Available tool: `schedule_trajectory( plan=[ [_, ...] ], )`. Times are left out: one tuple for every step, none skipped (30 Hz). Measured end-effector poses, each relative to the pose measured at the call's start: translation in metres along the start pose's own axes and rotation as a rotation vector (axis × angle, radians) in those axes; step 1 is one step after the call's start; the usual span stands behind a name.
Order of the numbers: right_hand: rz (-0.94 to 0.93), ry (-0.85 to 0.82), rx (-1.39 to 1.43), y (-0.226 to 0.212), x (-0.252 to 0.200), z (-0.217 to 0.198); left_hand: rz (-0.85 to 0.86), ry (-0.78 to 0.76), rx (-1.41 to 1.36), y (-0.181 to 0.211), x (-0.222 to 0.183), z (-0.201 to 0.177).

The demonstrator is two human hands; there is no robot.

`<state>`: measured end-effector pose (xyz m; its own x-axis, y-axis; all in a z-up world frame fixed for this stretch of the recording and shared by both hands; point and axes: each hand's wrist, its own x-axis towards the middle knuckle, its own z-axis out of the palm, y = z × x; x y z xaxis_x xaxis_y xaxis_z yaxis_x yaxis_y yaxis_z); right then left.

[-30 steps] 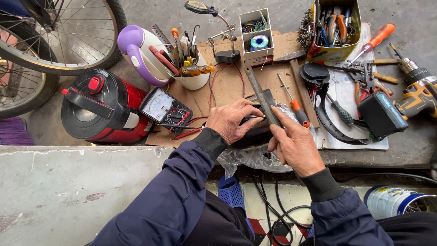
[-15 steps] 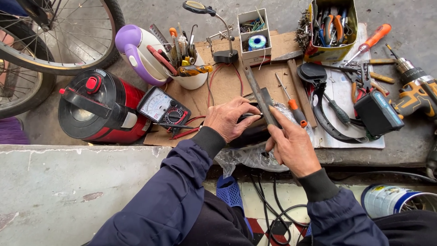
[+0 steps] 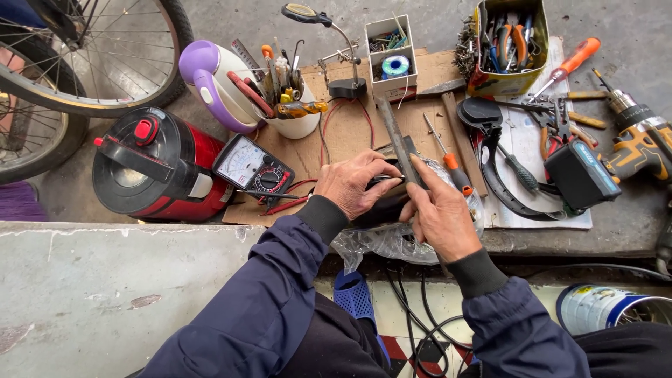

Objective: Reassembling an electric kettle by attaching the handle and base using a screwdriver and power drill.

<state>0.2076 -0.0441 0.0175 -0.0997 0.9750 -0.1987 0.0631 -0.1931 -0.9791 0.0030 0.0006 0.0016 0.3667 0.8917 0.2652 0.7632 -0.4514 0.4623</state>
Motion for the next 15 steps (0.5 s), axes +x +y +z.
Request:
schedule_trajectory(
  plan=[
    [-0.001, -0.002, -0.001, 0.0, -0.004, -0.001, -0.002, 0.002, 0.001, 0.0, -0.001, -0.001],
    [0.023, -0.001, 0.0, 0.0, -0.007, -0.002, 0.001, 0.009, 0.003, 0.0, -0.001, -0.001],
    [0.048, 0.005, 0.0, 0.0, -0.011, -0.004, 0.007, 0.013, 0.003, 0.0, 0.0, 0.0],
    [0.047, 0.008, -0.001, -0.006, -0.009, -0.007, 0.01, 0.013, 0.001, 0.0, 0.0, 0.001],
    [0.048, 0.049, 0.003, -0.012, -0.009, -0.009, 0.011, 0.007, 0.004, -0.001, 0.0, 0.002],
    [0.049, 0.09, 0.008, -0.018, -0.008, -0.011, 0.013, 0.0, 0.008, -0.003, 0.0, 0.002],
    [0.048, 0.092, 0.009, -0.009, 0.001, -0.012, 0.014, 0.0, 0.008, -0.003, 0.0, 0.002],
    [0.064, 0.121, 0.052, 0.0, 0.01, -0.013, 0.013, 0.0, 0.012, -0.003, -0.001, 0.002],
    [0.078, 0.149, 0.093, 0.008, 0.019, -0.014, 0.012, 0.002, 0.016, -0.003, 0.0, 0.002],
    [0.076, 0.149, 0.094, 0.015, 0.026, -0.014, 0.013, 0.003, 0.017, -0.003, 0.0, 0.002],
    [0.078, 0.162, 0.14, 0.023, 0.033, -0.014, 0.007, 0.002, 0.016, -0.004, 0.0, 0.003],
    [0.08, 0.174, 0.186, 0.031, 0.04, -0.014, 0.001, 0.0, 0.014, -0.005, -0.001, 0.004],
    [0.083, 0.173, 0.186, 0.031, 0.042, -0.013, -0.002, -0.002, 0.014, -0.005, -0.001, 0.004],
    [0.081, 0.165, 0.167, 0.031, 0.044, -0.013, 0.0, 0.0, 0.02, -0.004, -0.002, 0.004],
    [0.077, 0.16, 0.148, 0.031, 0.047, -0.013, 0.004, 0.003, 0.026, -0.004, -0.001, 0.004]
  ],
)
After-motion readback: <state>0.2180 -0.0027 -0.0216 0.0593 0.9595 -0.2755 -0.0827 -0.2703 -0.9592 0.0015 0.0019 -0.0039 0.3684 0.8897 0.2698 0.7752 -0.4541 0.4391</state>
